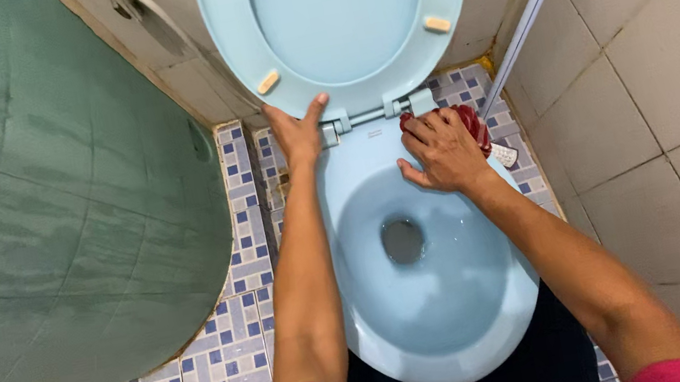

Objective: The person sits on the bathroom floor and scrubs the toilet bowl and seat with a red cloth. They pour water from a blue plastic jug into the bowl and continue wiping the seat and rim.

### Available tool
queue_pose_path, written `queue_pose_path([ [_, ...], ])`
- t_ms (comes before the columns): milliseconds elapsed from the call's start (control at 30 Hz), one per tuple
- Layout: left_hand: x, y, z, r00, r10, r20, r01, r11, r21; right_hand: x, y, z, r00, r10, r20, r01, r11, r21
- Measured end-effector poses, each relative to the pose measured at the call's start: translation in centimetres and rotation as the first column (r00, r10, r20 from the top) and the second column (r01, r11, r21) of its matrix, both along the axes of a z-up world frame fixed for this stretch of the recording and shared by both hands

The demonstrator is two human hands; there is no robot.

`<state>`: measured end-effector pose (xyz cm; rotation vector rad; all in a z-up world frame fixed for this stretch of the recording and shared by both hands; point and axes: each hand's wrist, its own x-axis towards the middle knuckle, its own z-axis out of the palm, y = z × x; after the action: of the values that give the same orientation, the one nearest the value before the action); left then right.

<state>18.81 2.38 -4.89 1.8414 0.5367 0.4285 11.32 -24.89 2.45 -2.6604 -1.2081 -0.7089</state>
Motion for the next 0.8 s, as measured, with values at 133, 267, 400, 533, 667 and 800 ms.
queue_pose_path([
  [133, -1.2, -1.1, 1.5, 0.950, -0.014, 0.311, 0.030, 0.998, -0.047, 0.2, -0.4, -0.7, 1.000, 0.001, 0.022, -0.001, 1.000, -0.002],
  [267, -5.4, -3.3, 3.4, 0.985, -0.028, 0.169, 0.005, 0.991, 0.133, 0.3, 0.4, -1.1, 0.995, -0.069, 0.067, 0.078, 0.987, -0.140],
  [400, -8.7, -4.0, 4.8, 0.981, -0.196, 0.002, 0.180, 0.901, 0.394, 0.4, 2.0, -1.2, 0.976, -0.179, 0.123, 0.206, 0.942, -0.265],
  [533, -8.9, -4.3, 4.8, 0.982, -0.179, -0.066, 0.187, 0.845, 0.501, -0.2, 2.5, -0.8, 0.971, -0.217, 0.103, 0.237, 0.936, -0.259],
  [667, -8.8, -4.6, 4.7, 0.978, -0.158, -0.133, 0.202, 0.866, 0.458, -0.9, 1.5, 0.2, 0.994, -0.100, 0.044, 0.106, 0.983, -0.151],
  [800, -8.8, -4.8, 4.4, 0.980, -0.173, -0.102, 0.200, 0.849, 0.488, -1.5, 0.1, -0.6, 1.000, -0.012, -0.007, 0.011, 0.998, -0.063],
])
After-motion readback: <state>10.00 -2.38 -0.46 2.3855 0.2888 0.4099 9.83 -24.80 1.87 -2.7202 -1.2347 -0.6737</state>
